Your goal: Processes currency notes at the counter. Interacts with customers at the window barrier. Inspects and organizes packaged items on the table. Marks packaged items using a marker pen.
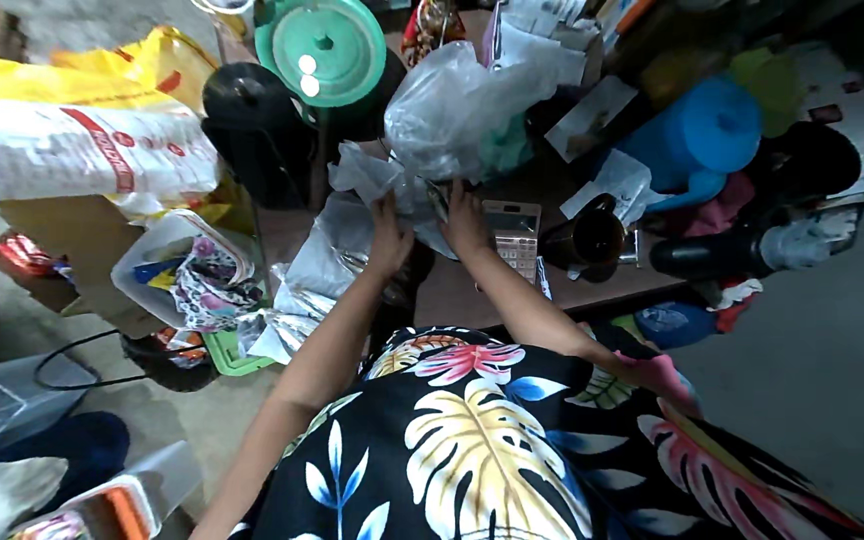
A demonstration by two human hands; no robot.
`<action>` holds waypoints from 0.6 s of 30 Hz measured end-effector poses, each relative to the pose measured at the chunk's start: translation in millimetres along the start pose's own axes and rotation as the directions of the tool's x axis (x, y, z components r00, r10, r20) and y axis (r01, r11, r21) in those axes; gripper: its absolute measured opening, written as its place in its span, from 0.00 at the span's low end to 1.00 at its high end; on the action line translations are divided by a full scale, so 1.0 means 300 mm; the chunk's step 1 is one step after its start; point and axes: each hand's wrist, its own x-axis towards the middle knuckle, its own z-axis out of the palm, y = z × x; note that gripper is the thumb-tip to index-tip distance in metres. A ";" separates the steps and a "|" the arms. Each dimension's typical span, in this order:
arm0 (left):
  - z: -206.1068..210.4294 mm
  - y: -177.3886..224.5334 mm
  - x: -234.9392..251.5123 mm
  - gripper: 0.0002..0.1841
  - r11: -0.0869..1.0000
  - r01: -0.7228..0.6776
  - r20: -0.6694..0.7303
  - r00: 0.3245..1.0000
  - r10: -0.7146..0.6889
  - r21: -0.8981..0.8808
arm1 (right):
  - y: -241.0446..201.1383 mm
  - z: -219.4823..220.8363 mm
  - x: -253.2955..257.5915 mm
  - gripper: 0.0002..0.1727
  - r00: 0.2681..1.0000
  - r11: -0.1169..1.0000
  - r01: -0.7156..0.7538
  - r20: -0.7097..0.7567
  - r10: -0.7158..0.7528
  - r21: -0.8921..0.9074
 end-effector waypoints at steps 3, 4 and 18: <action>-0.001 0.011 -0.007 0.44 1.000 0.014 -0.002 1.000 -0.014 0.022 | 0.023 -0.063 0.007 0.52 0.998 0.991 -0.049 0.044 0.043 0.127; -0.003 0.013 -0.010 0.45 0.999 0.024 0.001 1.000 -0.024 0.028 | 0.038 -0.087 0.007 0.50 0.996 0.978 -0.065 0.068 0.053 0.196; -0.060 0.052 -0.007 0.24 0.999 -0.046 -0.257 0.965 0.051 0.028 | 0.256 -0.267 -0.029 0.28 0.941 0.386 -0.185 0.276 -0.196 0.904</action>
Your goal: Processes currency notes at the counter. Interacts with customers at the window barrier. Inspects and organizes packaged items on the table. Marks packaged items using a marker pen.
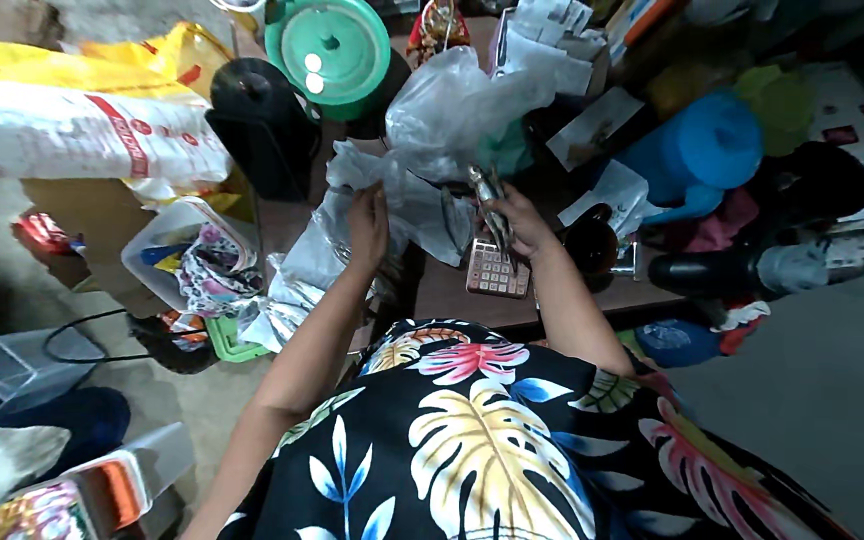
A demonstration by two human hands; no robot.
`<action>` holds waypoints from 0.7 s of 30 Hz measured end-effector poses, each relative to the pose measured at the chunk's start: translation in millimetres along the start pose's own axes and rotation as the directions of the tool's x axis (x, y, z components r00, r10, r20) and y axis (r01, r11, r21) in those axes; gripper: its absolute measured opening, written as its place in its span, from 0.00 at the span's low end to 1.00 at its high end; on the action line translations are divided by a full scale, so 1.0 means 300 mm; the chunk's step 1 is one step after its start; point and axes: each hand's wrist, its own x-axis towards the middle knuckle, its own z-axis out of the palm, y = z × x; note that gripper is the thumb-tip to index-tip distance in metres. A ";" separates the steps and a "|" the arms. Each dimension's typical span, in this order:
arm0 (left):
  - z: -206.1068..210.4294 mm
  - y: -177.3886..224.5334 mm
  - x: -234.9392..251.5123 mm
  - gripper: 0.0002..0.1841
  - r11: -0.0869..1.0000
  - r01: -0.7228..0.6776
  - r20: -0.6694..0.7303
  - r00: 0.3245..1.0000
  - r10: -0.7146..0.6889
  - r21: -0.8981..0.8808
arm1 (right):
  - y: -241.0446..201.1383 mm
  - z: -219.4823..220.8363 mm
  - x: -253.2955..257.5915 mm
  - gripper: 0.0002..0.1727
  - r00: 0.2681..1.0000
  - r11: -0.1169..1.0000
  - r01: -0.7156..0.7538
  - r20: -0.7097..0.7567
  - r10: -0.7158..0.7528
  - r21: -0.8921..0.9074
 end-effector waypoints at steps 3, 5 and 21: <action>-0.010 0.015 -0.025 0.21 0.997 0.016 -0.008 1.000 -0.017 -0.076 | 0.022 0.057 0.029 0.38 0.998 0.985 -0.021 -0.068 0.010 -0.173; -0.012 0.029 -0.048 0.20 0.995 -0.008 -0.020 1.000 0.006 -0.102 | 0.056 0.103 0.074 0.46 0.991 0.919 -0.030 -0.129 -0.023 -0.393; 0.105 0.001 -0.066 0.26 0.938 0.331 0.277 0.915 -0.293 -0.101 | 0.095 0.232 0.122 0.56 0.973 0.464 -0.166 -0.221 -0.068 -0.870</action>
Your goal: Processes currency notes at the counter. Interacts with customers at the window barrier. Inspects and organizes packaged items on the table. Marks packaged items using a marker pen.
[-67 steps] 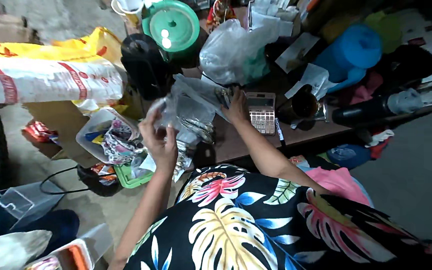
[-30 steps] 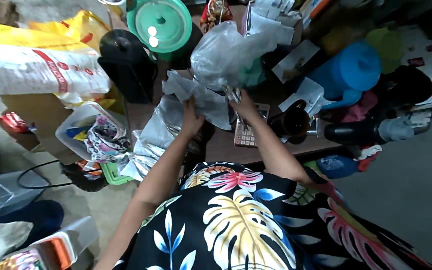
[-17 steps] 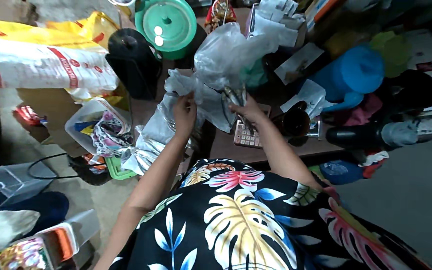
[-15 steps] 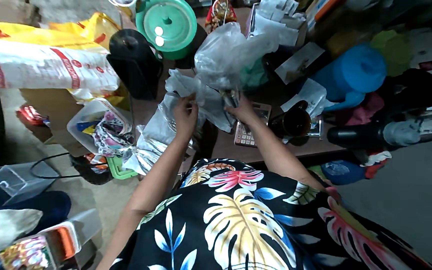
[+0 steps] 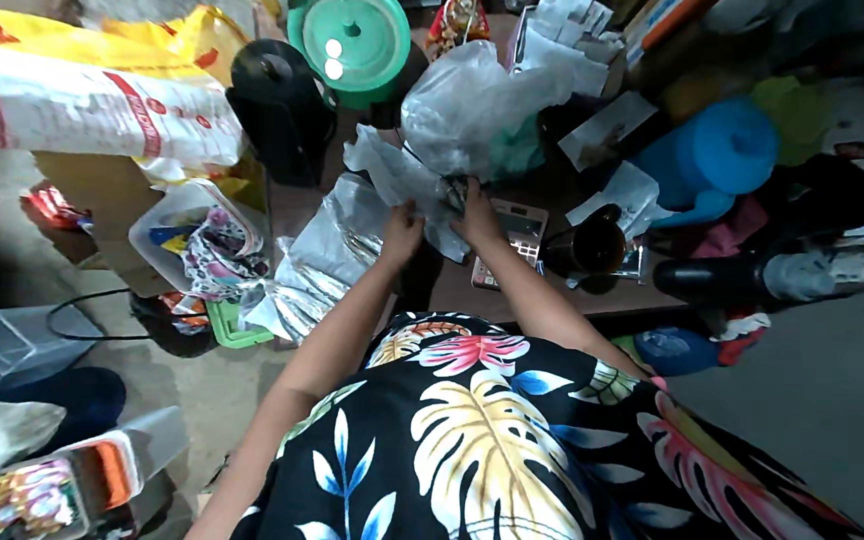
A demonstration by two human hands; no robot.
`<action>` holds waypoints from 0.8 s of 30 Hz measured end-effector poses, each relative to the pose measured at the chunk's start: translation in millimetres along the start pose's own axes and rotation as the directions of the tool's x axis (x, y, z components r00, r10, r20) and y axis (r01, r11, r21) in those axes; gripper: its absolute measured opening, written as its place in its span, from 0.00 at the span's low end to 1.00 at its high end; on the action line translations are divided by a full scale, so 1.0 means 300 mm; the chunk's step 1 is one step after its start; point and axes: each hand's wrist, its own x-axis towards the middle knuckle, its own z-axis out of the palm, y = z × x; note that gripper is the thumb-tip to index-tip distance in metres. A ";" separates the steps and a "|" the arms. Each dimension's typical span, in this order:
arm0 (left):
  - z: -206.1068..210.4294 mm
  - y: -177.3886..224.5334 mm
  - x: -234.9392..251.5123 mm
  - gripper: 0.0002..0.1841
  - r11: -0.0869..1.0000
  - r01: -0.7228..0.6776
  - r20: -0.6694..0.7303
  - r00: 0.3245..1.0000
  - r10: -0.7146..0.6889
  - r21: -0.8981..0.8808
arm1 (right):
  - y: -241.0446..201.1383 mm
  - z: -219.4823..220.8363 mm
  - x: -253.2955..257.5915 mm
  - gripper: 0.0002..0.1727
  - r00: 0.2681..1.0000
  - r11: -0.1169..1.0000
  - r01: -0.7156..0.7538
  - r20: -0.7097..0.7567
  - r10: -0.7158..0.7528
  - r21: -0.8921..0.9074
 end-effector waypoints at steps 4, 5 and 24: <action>-0.001 0.016 -0.010 0.25 0.996 -0.020 -0.005 1.000 0.021 0.091 | 0.037 -0.049 0.018 0.53 0.997 0.966 -0.075 0.047 0.065 0.249; 0.000 0.016 -0.011 0.25 0.995 -0.021 -0.016 1.000 0.023 0.095 | 0.043 -0.066 0.019 0.52 0.994 0.944 -0.106 0.066 0.090 0.312; -0.021 0.019 -0.009 0.28 0.998 -0.008 0.027 1.000 0.006 0.065 | -0.011 0.016 -0.004 0.56 0.999 0.999 -0.036 -0.026 0.035 -0.017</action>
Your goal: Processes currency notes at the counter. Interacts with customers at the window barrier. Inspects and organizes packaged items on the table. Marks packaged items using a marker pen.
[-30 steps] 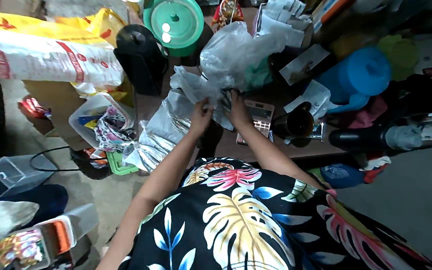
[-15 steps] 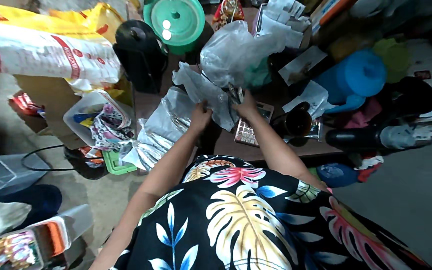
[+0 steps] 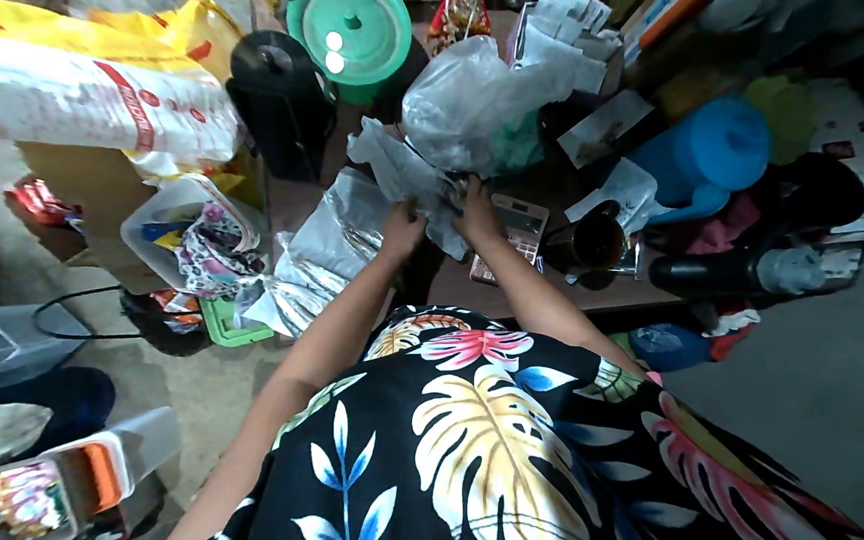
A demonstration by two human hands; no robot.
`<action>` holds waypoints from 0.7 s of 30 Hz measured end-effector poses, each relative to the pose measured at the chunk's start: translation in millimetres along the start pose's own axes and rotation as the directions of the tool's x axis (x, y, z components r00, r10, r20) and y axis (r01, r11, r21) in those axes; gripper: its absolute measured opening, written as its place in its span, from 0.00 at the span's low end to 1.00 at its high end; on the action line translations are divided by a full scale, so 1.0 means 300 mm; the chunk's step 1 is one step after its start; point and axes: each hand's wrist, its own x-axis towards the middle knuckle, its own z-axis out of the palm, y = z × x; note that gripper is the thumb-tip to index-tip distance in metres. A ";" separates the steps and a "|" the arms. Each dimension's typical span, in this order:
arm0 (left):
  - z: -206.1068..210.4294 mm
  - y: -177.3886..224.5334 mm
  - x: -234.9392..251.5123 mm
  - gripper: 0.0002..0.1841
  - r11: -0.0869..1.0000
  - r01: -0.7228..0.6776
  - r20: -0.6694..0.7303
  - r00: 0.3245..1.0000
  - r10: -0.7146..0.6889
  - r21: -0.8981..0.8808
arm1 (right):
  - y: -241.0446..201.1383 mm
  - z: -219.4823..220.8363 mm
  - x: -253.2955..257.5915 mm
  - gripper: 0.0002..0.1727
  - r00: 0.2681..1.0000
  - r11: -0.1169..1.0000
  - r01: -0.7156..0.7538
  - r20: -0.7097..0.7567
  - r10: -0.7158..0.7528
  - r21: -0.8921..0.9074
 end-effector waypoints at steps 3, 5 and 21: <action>-0.005 0.001 0.000 0.27 1.000 -0.007 0.015 1.000 0.007 -0.006 | 0.025 -0.039 0.002 0.54 0.999 0.993 -0.004 -0.034 0.008 0.119; -0.004 -0.007 0.001 0.27 1.000 -0.001 0.019 1.000 0.001 -0.018 | 0.032 -0.055 -0.005 0.53 0.998 0.980 -0.031 -0.039 0.039 0.195; -0.038 0.055 -0.009 0.15 0.975 -0.202 -0.181 0.959 0.216 0.091 | 0.121 -0.218 -0.224 0.36 0.969 0.435 0.013 0.096 -0.228 0.900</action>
